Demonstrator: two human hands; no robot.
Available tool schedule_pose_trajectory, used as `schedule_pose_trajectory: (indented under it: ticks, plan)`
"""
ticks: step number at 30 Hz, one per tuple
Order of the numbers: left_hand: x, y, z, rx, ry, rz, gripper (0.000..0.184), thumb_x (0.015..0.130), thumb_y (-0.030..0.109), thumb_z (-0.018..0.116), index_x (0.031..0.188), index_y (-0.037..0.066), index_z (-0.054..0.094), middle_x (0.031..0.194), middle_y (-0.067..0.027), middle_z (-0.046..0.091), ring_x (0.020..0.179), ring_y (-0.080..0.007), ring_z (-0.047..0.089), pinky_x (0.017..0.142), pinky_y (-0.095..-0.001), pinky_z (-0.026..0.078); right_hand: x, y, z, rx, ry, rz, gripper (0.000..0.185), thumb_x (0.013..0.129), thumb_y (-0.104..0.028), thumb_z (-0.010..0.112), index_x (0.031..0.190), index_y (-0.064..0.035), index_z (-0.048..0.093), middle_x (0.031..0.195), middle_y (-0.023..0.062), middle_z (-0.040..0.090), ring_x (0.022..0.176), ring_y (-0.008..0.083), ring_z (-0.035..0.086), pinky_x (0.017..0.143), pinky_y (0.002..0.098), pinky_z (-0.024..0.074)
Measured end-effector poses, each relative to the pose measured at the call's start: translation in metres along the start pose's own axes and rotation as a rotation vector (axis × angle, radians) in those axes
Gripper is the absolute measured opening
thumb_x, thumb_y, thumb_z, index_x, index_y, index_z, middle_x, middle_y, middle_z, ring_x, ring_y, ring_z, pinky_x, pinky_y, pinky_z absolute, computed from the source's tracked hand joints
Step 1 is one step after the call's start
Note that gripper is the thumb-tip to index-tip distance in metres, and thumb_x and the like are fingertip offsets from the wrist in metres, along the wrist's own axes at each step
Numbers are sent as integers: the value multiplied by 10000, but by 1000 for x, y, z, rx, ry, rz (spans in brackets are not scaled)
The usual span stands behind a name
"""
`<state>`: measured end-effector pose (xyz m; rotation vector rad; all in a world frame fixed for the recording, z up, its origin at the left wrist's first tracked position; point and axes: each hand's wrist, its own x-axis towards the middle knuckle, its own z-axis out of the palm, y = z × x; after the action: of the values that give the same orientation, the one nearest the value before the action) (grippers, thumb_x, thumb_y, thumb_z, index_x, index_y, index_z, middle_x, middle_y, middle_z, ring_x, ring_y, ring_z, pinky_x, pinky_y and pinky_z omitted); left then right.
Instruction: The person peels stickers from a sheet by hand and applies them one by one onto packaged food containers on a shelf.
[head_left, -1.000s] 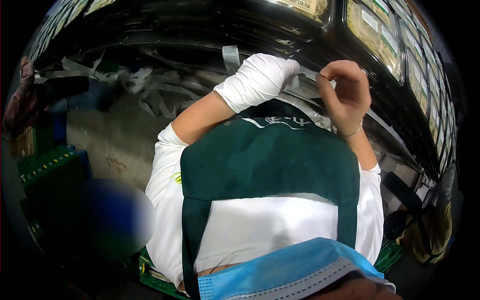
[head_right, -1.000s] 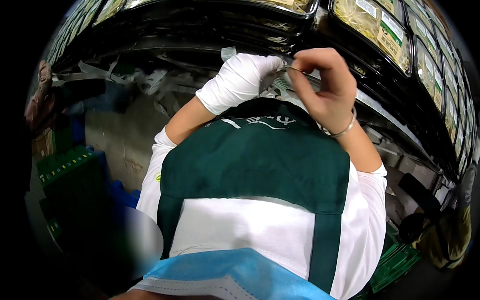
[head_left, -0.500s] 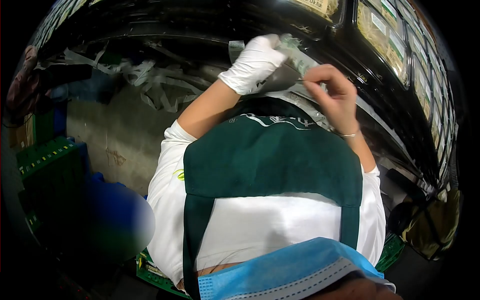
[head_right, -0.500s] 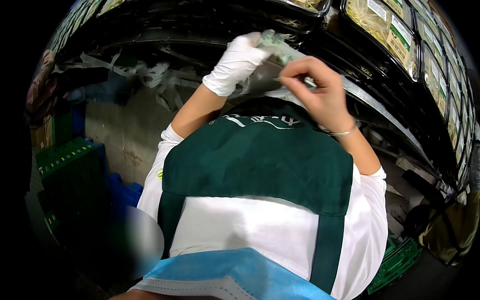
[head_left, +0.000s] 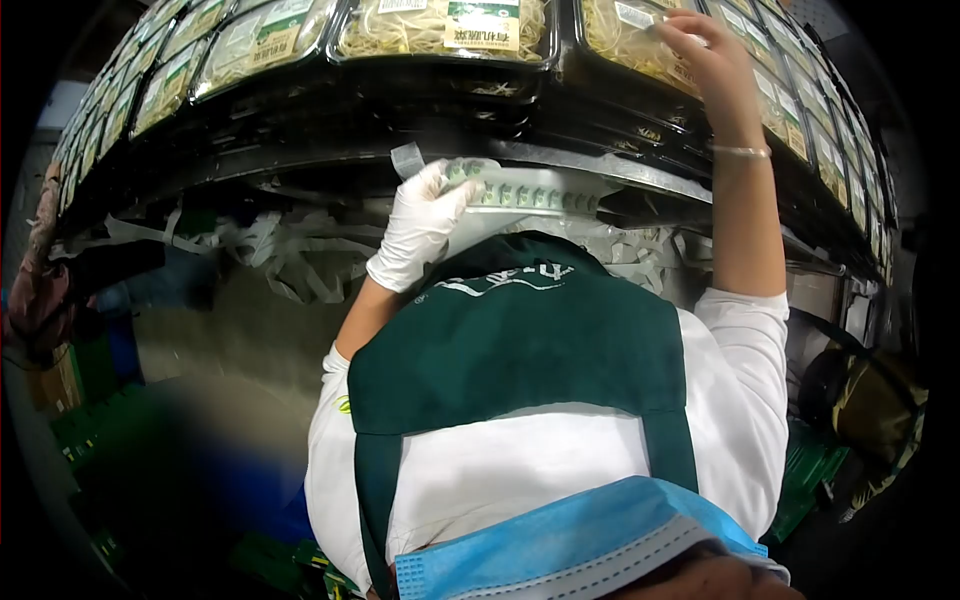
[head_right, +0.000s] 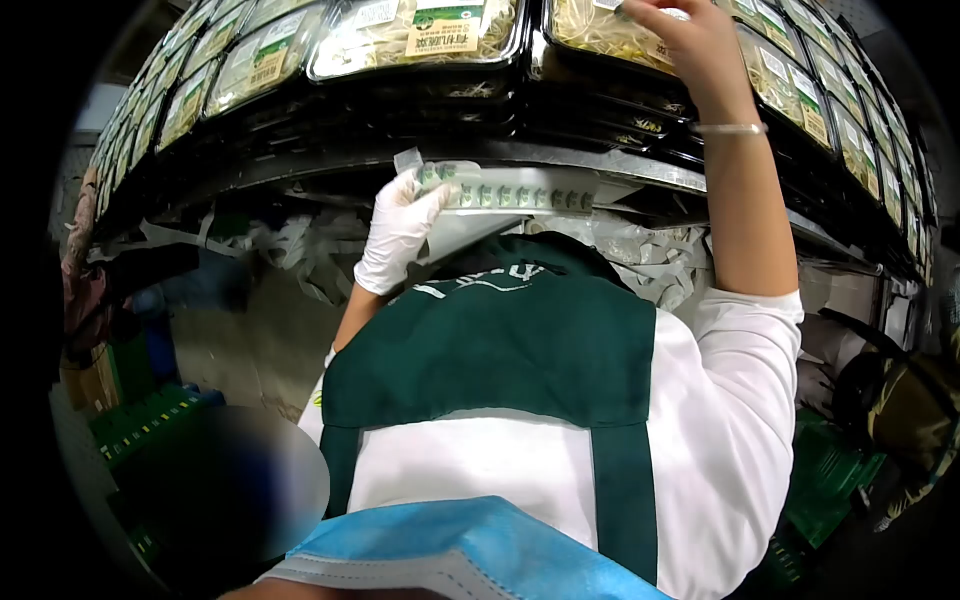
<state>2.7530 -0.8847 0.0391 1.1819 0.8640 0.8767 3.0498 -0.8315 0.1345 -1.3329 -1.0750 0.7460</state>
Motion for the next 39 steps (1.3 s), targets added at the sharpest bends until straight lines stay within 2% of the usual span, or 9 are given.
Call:
schedule_pose_trajectory:
  ticks: [3,7,17,21,25,27,33,36,39]
  plan:
    - [-3,-3,-6,19,-40,7,194,804,28,517,991,-15,546,877,-34,597,775,-61,535,704,-186,426,11,7,0,-534,-5,-242,246,685,-228,649,770,-1,607,929,57,569,892,179,532,795,261,382]
    - [-7,-6,-8,2,-27,2,195,804,27,514,991,-19,545,887,-42,598,785,-68,539,716,-190,430,1,-6,6,-1315,81,-483,397,690,-416,603,680,-19,583,852,114,575,791,271,541,706,333,409]
    - [0,10,-11,-33,-41,12,169,778,24,533,940,-23,553,863,-38,600,766,-78,543,708,-203,433,25,19,-19,-1286,2,-551,572,743,-489,508,1071,-21,510,1008,194,535,959,308,492,830,362,371]
    - [6,29,-9,135,-125,45,177,760,18,558,928,-36,538,870,-36,583,782,-85,522,714,-208,417,-7,-22,6,-689,-35,-528,431,722,-260,630,1066,-25,521,1006,137,547,879,211,529,781,309,405]
    - [11,29,0,-53,-252,99,157,766,8,545,923,6,547,851,-12,574,769,-72,517,701,-215,422,-86,-33,84,-516,-715,-694,331,656,-186,677,934,-53,556,831,43,565,737,149,544,660,252,404]
    - [11,25,3,94,-186,163,187,758,-6,546,944,4,537,832,-12,563,771,-72,511,707,-227,427,-88,-25,98,-772,-689,-1023,310,634,-151,669,902,-67,537,783,35,532,715,190,522,621,281,404]
    - [5,27,-4,20,-193,60,164,761,-40,511,924,-21,513,868,-56,567,828,-95,522,759,-231,421,-91,-21,106,-892,-709,-1071,164,637,-108,610,705,-78,464,660,39,459,669,190,493,588,279,406]
    - [0,31,-10,27,-289,94,114,779,44,572,873,-20,580,799,-51,610,730,-88,551,690,-216,440,-72,-32,95,-574,-846,-902,108,657,-54,594,690,-69,492,643,49,490,640,209,510,589,303,433]
    - [-1,27,-20,136,-267,173,134,774,94,599,856,-11,593,803,-58,619,721,-78,548,674,-199,435,13,-45,66,-512,-521,-629,81,740,-53,584,821,-41,576,737,89,594,673,139,573,615,241,444]
